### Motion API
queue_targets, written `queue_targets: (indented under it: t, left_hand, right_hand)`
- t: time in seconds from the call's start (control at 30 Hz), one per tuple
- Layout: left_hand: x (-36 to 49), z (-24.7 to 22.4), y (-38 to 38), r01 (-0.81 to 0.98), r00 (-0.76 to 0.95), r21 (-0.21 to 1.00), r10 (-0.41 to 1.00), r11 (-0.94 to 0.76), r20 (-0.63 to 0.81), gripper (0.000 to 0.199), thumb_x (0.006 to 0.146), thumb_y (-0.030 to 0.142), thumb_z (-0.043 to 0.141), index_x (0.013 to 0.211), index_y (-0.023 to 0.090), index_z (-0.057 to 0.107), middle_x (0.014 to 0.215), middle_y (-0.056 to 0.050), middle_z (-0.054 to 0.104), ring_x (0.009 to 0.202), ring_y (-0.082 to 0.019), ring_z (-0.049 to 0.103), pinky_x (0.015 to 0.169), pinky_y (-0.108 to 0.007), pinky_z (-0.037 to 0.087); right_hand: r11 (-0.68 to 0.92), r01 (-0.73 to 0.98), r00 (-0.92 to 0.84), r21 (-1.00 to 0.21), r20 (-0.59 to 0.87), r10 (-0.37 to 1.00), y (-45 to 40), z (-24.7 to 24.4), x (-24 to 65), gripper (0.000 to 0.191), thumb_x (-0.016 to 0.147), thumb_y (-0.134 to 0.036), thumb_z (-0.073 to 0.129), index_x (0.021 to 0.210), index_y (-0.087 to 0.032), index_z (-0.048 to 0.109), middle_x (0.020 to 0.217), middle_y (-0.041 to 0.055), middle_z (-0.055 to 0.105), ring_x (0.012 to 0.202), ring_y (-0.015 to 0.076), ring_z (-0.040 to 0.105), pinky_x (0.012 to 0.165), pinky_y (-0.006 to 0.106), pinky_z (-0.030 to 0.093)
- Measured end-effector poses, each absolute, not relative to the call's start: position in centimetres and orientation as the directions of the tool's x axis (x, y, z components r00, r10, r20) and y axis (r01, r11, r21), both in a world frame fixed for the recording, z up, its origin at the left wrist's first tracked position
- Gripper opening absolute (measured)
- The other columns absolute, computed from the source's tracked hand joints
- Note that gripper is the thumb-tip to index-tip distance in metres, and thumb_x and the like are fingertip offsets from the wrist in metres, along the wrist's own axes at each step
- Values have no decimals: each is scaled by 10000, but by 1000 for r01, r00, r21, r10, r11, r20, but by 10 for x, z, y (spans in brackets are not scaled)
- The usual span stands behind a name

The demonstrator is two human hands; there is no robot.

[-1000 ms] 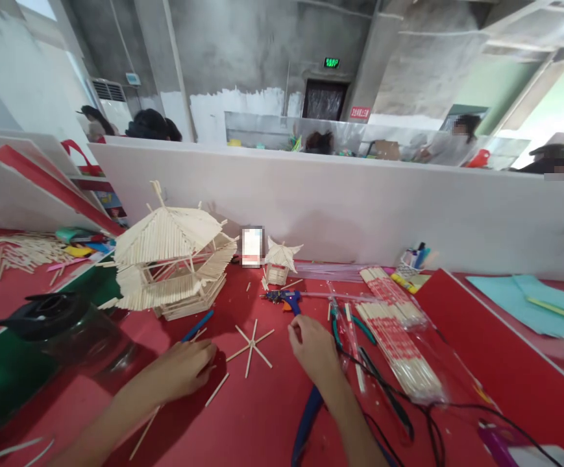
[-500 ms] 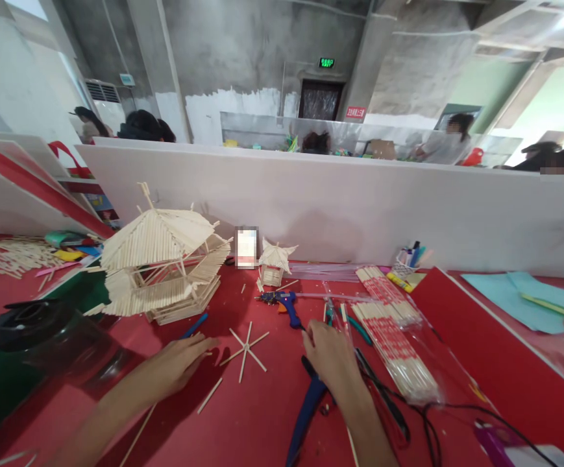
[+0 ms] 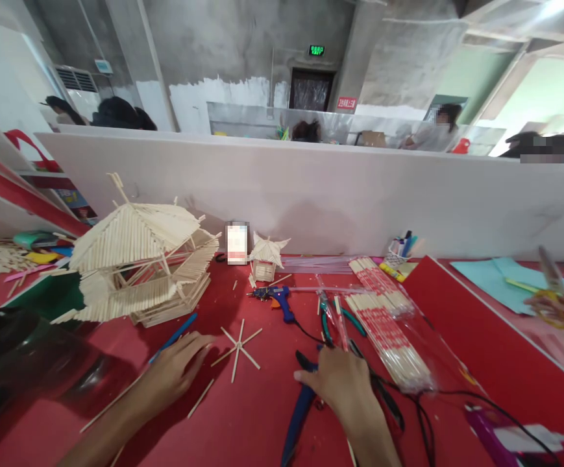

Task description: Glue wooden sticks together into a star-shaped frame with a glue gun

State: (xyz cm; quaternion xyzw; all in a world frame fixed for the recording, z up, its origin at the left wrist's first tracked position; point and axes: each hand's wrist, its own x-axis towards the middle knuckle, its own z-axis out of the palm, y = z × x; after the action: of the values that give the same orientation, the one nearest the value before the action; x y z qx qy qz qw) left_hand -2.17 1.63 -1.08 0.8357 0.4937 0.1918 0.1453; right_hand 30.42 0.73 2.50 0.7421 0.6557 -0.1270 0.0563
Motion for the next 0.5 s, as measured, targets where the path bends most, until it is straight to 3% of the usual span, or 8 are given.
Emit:
queue_targets:
  t: [0.17,0.37,0.5]
  left_hand:
    - [-20,-13,16,772,464,397,867,-496,181,349,1058,274,298,1226,249,603,1130,-41,684,1041,-204,629,947,-335,479]
    - [-18,-19,16,763,465,373,849,-528,249,328,1059,266,308,1200,239,602,1107,-47,675,1023,-195,629,936,-320,476]
    - [-18,-17,16,757,453,385,848,-529,275,321,1054,255,318,1205,240,601,1097,-45,668,1015,-187,631,920,-309,482]
  right_hand:
    - [-106,988,79,-115,-223,972,5,14,299,364,609,-538,796,732,-201,730,811,173,763,835,360,736,721,420,518]
    - [-128,984,97,-125,-229,969,10,13,294,180,647,-362,702,699,-194,738,758,168,759,799,340,738,699,408,516]
    - [-104,983,59,-150,-279,958,7,32,296,164,692,-330,630,712,-195,722,810,177,766,833,355,733,710,406,496]
